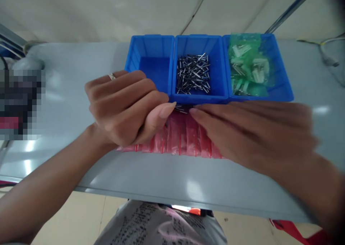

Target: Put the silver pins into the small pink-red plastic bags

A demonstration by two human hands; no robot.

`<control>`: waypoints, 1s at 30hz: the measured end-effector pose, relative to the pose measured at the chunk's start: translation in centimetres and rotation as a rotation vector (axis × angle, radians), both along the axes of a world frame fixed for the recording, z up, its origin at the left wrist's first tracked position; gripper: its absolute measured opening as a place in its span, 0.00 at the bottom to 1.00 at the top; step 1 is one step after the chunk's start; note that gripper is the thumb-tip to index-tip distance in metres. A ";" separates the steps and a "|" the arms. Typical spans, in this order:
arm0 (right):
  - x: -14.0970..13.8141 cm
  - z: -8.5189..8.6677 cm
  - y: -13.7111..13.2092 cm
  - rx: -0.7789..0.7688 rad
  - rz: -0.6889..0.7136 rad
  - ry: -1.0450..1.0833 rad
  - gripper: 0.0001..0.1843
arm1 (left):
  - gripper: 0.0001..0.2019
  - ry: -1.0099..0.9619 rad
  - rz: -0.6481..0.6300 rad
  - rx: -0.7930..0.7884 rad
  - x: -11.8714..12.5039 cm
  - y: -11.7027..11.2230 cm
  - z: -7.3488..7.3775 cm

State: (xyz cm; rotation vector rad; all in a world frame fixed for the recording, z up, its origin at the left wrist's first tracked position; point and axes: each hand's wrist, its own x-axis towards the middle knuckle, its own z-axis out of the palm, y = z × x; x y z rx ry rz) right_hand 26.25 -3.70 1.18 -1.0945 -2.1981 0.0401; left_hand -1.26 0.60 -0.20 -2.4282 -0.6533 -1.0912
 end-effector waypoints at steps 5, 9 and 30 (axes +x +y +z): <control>-0.3 -1.5 0.1 0.267 0.135 -0.600 0.21 | 0.07 0.074 0.013 0.020 0.1 0.7 0.6; -0.5 -1.5 0.0 0.266 0.128 -0.612 0.20 | 0.16 0.153 0.047 -0.125 0.6 1.1 0.4; 2.7 0.3 2.6 -0.148 -0.131 -0.205 0.09 | 0.19 0.244 0.031 -0.277 -0.2 1.4 -0.7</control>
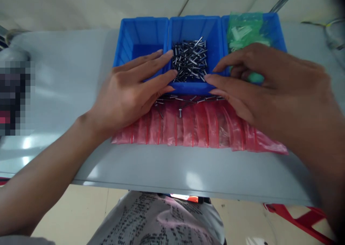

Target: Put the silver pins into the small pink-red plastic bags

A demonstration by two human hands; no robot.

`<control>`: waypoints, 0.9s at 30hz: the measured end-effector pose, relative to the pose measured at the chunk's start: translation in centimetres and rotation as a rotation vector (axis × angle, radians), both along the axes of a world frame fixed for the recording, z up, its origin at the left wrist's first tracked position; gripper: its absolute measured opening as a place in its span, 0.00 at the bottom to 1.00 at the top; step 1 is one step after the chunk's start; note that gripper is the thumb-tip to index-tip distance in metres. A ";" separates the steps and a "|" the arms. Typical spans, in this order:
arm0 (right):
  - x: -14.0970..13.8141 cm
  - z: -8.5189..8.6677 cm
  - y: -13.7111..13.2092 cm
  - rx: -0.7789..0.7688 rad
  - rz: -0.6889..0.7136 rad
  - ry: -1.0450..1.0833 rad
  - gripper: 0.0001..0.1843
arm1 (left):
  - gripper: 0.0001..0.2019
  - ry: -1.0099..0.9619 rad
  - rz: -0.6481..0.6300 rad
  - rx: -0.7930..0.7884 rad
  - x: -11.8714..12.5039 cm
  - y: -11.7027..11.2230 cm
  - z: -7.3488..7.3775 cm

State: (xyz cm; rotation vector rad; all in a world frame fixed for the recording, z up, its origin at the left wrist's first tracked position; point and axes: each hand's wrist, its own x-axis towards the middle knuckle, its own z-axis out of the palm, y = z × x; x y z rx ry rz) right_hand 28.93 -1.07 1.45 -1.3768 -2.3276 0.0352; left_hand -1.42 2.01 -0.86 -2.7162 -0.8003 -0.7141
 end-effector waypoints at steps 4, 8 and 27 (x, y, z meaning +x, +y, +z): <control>-0.5 0.2 -0.2 0.019 0.004 -0.047 0.08 | 0.19 0.000 0.004 -0.026 -0.1 0.0 0.1; -0.7 0.2 -0.5 0.300 0.217 -0.187 0.08 | 0.20 0.034 0.000 0.003 0.0 -0.2 0.2; -2.5 -1.2 -1.7 0.504 0.392 -0.236 0.02 | 0.22 0.056 -0.005 0.015 -0.1 -0.1 0.2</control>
